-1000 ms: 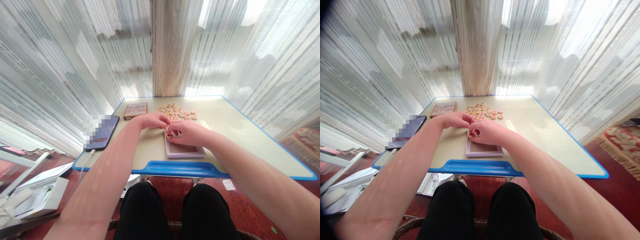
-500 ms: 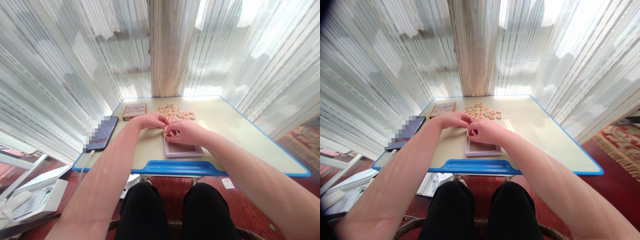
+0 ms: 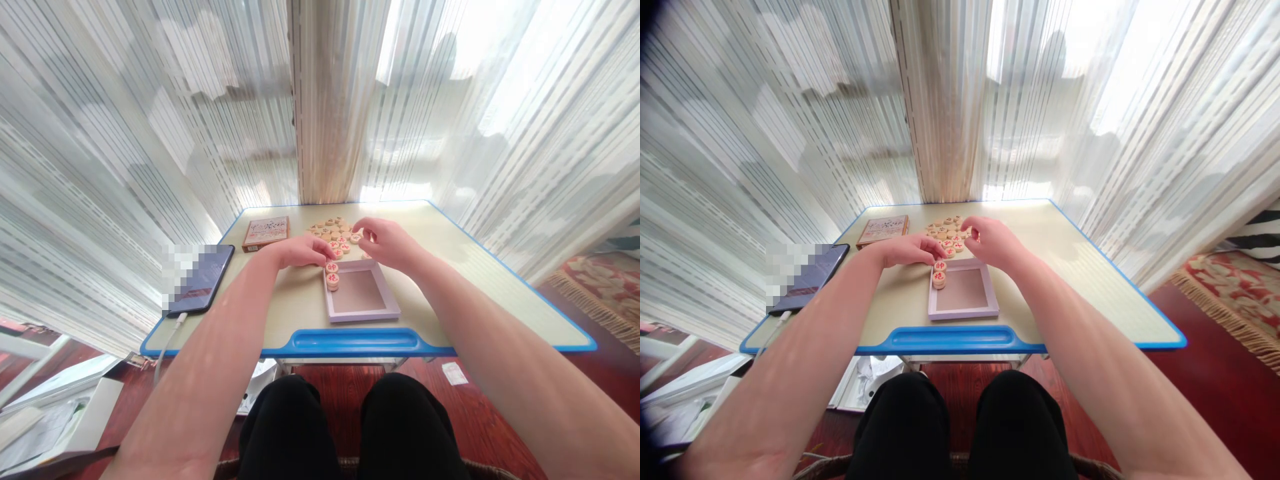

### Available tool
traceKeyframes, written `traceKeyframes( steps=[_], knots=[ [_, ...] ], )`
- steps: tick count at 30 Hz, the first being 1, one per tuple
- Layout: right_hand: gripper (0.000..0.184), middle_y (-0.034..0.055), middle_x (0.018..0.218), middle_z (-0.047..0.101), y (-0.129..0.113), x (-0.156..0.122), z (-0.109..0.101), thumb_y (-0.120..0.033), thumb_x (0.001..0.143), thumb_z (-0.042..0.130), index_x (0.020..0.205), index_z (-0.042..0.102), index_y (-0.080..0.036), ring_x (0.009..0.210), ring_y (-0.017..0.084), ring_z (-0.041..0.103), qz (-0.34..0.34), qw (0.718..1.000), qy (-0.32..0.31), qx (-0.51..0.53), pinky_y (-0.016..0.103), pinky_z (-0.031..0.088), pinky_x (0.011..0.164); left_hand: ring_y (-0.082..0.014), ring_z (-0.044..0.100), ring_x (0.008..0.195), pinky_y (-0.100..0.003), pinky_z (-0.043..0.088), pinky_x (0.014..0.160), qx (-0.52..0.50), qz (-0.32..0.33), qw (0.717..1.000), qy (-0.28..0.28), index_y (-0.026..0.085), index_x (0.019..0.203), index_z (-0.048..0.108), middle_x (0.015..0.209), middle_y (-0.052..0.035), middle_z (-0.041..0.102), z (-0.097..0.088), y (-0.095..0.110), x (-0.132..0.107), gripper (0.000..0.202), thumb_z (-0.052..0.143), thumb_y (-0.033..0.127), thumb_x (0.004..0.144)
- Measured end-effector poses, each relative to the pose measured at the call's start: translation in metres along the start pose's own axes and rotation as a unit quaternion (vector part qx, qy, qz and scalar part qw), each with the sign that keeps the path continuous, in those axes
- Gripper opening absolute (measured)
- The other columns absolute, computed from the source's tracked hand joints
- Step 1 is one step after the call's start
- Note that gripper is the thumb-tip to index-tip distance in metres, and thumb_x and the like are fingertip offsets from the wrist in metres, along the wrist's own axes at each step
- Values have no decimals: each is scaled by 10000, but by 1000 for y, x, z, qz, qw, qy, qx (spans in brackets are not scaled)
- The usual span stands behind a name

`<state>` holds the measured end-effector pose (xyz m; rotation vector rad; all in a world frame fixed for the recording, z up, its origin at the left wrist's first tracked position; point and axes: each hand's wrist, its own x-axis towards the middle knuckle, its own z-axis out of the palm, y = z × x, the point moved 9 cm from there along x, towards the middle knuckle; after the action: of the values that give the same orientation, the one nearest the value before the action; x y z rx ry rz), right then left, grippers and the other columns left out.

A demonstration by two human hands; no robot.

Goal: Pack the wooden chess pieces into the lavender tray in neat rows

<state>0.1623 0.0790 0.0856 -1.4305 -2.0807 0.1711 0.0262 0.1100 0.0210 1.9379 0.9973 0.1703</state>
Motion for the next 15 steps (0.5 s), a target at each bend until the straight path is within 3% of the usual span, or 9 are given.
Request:
traceKeyframes(
  steps=[4, 10, 13, 15],
  knots=[
    [240, 37, 837, 632, 24, 6, 3, -164, 749, 465, 855, 679, -191, 744, 151, 543, 57, 998, 8, -33, 257, 385, 657, -192, 580, 1029, -278, 431, 918, -9, 4, 1000, -3, 197, 1005, 676, 1047, -11, 681, 1, -1, 1, 374, 606, 271, 645],
    [285, 100, 1025, 612, 60, 7, 9, -200, 786, 454, 908, 712, -200, 951, 218, 563, 151, 985, 7, -84, 304, 418, 804, -185, 606, 953, -281, 459, 862, -15, 1, 1000, 23, 194, 955, 690, 961, -16, 697, 0, -1, 4, 347, 604, 244, 623],
    [320, 133, 1122, 594, 81, 3, 8, -245, 796, 466, 1004, 706, -208, 1056, 270, 538, 213, 972, 0, -100, 347, 417, 854, -179, 620, 903, -280, 480, 804, -18, 8, 997, 77, 186, 910, 684, 921, -22, 703, -8, 3, 3, 295, 597, 239, 633],
    [360, 152, 1166, 593, 90, 1, 8, -282, 801, 476, 1083, 681, -193, 1049, 285, 552, 249, 963, -8, -99, 356, 428, 835, -180, 623, 864, -286, 488, 765, 12, 0, 988, 154, 184, 887, 676, 885, -25, 704, -21, 2, 1, 255, 579, 249, 660]
  ],
)
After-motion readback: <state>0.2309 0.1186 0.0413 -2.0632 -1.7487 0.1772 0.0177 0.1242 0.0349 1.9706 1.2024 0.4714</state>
